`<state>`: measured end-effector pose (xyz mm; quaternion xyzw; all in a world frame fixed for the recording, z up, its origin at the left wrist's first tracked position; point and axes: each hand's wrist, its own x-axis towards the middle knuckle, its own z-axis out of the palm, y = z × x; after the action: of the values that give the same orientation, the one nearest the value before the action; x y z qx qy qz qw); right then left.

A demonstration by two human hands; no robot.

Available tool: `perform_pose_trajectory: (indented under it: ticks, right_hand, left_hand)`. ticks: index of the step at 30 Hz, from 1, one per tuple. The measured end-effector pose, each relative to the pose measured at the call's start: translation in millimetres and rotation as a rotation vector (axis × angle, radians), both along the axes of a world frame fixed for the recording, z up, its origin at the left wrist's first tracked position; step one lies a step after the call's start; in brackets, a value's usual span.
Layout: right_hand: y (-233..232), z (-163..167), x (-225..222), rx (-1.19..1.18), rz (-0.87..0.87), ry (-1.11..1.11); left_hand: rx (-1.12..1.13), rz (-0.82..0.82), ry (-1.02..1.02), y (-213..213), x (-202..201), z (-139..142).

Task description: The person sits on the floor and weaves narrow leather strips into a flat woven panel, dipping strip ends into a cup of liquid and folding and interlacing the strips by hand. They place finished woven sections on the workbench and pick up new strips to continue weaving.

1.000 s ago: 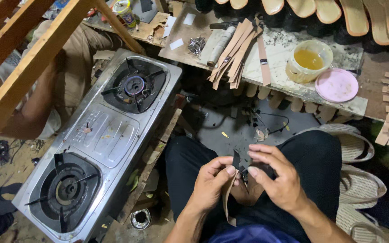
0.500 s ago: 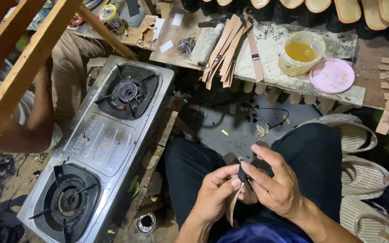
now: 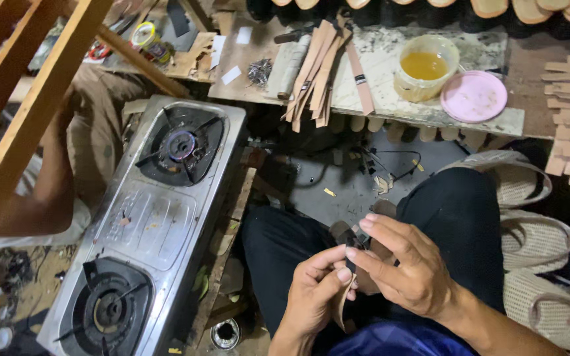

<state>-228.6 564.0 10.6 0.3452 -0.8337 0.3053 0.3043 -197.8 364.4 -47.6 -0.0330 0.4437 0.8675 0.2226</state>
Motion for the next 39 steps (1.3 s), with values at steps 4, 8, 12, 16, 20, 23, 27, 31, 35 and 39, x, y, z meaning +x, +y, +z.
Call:
perform_pose_trajectory:
  ticks: [4, 8, 12, 16, 20, 23, 27, 31, 35, 39]
  right_hand:
    - [6, 1, -2, -0.008, -0.055, -0.003]
    - [14, -5, -3, -0.14, -0.075, -0.248]
    - [8, -23, 19, -0.288, -0.044, -0.444]
    - [-14, -45, 39, -0.39, 0.196, -0.389]
    - [-20, -51, 35, -0.395, 0.104, -0.37]
    - [-4, -39, 20, -0.378, -0.006, -0.398]
    - [12, -16, -3, -0.235, 0.046, -0.637]
    - [38, -4, -62, 0.049, 0.008, -0.274]
    - [92, -2, -157, 0.166, -0.403, -0.14]
    - [132, -12, -217, 0.4, -0.568, -0.205]
  left_hand:
    - [-0.123, -0.056, 0.106, -3, 11, -3]
    - [-0.152, -0.087, 0.266, -4, 15, -4]
    - [-0.08, 0.161, 0.086, 4, 2, -5]
    - [-0.01, 0.322, 0.103, 14, -5, 0]
    - [-0.041, 0.283, 0.142, 17, -8, 12]
    - [-0.242, 0.025, 0.239, 11, -7, 20]
    - [-0.54, -0.242, 0.532, 5, -3, 13]
    - [-0.456, -0.178, 0.249, 7, 2, -9]
    - [-0.259, 0.051, 0.072, 4, 5, -23]
    - [-0.194, 0.077, 0.136, 1, 11, -26]
